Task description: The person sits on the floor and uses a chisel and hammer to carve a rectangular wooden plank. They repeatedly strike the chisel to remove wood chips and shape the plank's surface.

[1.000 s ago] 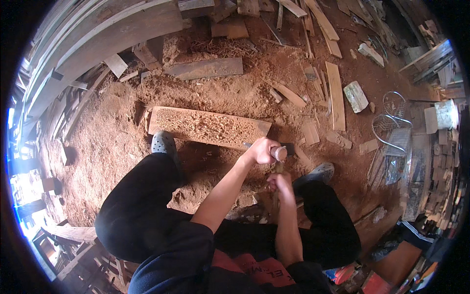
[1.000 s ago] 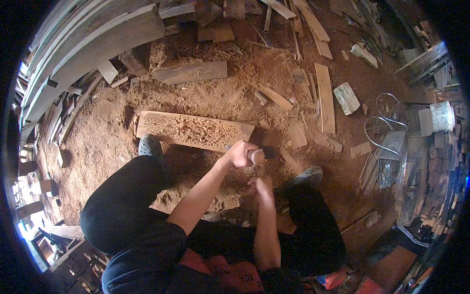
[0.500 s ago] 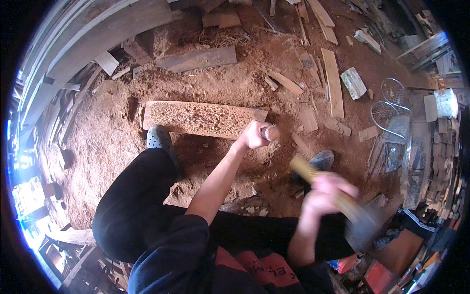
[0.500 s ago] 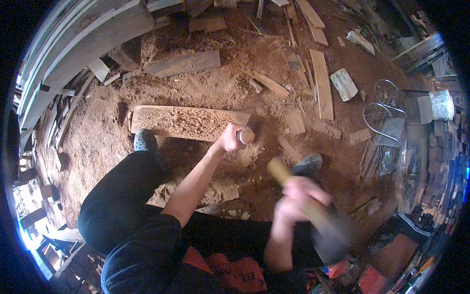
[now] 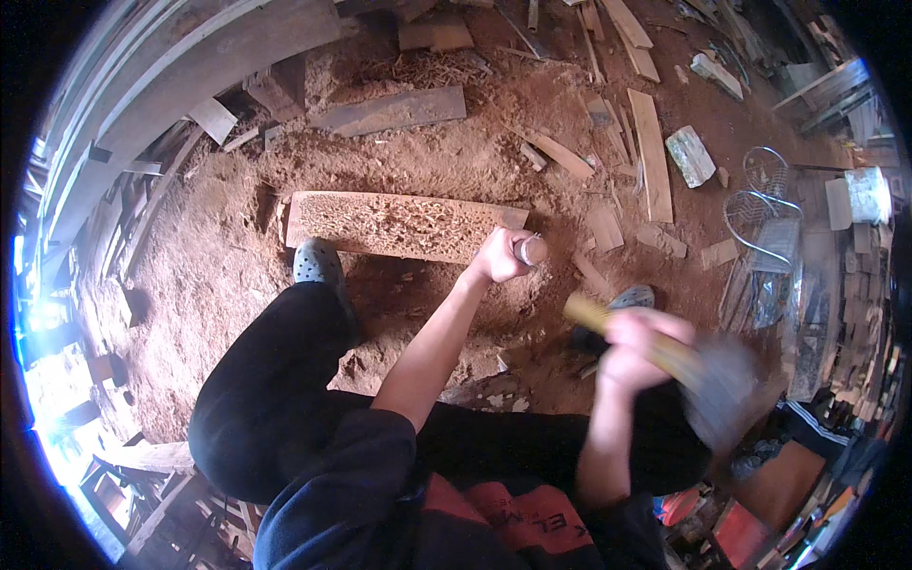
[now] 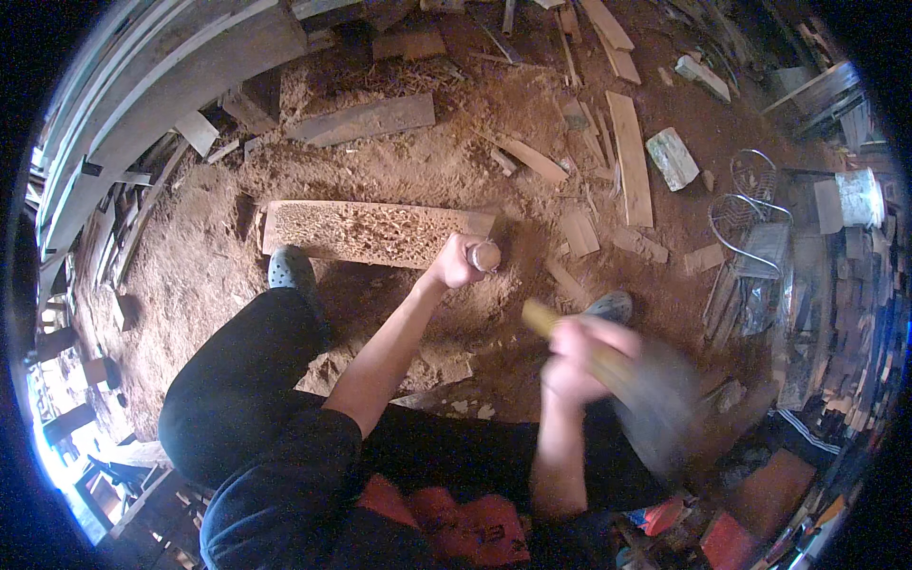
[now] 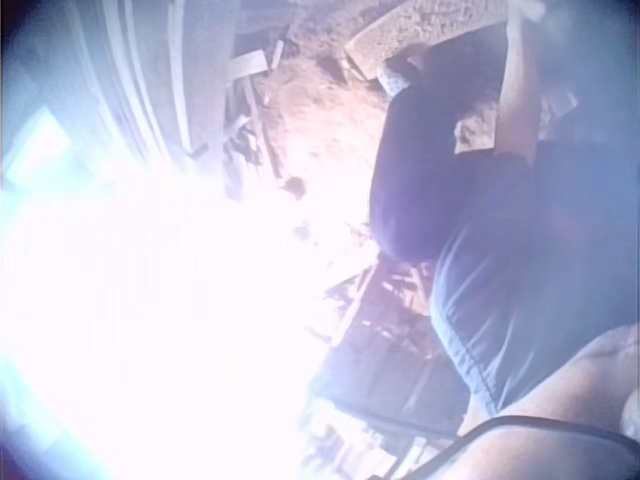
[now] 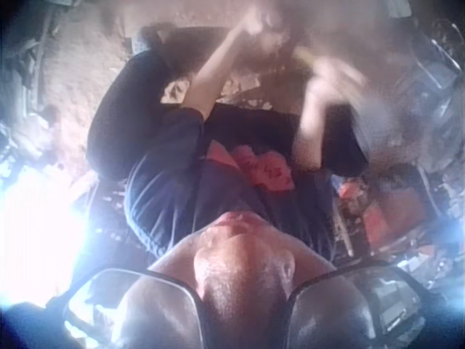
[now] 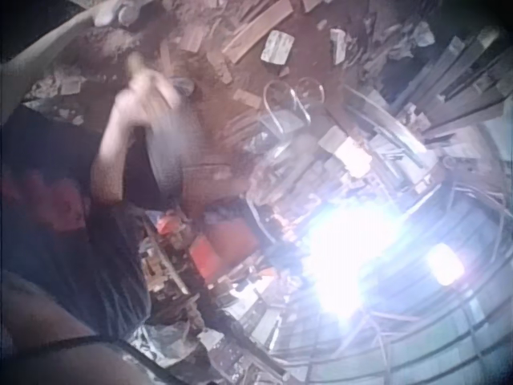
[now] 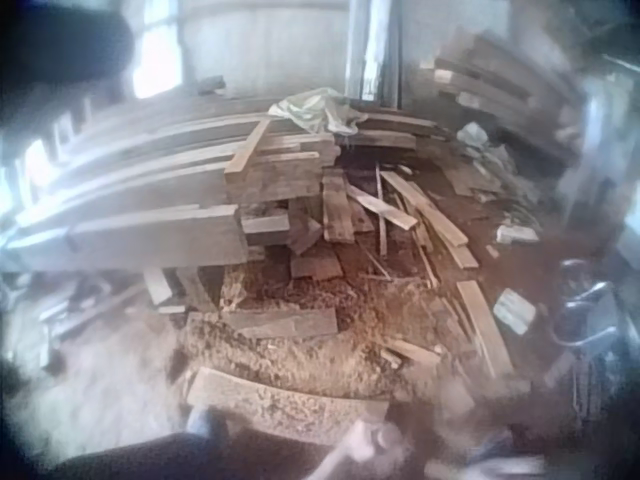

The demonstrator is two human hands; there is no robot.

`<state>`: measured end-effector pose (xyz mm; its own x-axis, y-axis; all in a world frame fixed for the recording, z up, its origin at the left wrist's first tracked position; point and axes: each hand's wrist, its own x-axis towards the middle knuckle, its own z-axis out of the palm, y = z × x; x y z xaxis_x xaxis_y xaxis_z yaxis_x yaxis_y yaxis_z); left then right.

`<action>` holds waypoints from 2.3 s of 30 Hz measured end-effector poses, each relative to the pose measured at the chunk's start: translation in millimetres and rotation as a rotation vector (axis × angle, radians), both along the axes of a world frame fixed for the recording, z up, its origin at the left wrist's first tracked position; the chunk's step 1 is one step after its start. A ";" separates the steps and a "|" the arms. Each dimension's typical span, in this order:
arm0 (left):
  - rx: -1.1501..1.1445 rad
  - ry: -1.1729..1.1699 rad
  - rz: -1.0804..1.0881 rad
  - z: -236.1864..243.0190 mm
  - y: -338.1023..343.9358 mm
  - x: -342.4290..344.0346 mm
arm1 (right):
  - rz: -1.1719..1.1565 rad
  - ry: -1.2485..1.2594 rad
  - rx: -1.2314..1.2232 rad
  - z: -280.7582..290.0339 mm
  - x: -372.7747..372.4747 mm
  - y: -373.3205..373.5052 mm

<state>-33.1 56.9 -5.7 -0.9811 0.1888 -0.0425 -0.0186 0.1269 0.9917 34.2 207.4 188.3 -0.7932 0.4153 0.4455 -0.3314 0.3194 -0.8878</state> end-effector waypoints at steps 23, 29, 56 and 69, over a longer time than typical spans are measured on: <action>0.274 0.344 -0.053 -16.0 -3.2 -5.3 | 0.149 -1.159 0.155 -149.7 21.1 63.4; -0.203 0.139 -0.069 10.9 18.2 12.4 | 0.115 -1.138 0.129 -142.4 19.4 71.2; -0.196 0.144 -0.060 4.7 6.8 5.2 | 0.244 -0.119 -0.377 84.2 12.1 83.9; -0.258 0.183 -0.060 -0.4 7.5 -23.6 | 0.099 -0.926 -0.171 -70.9 19.2 49.4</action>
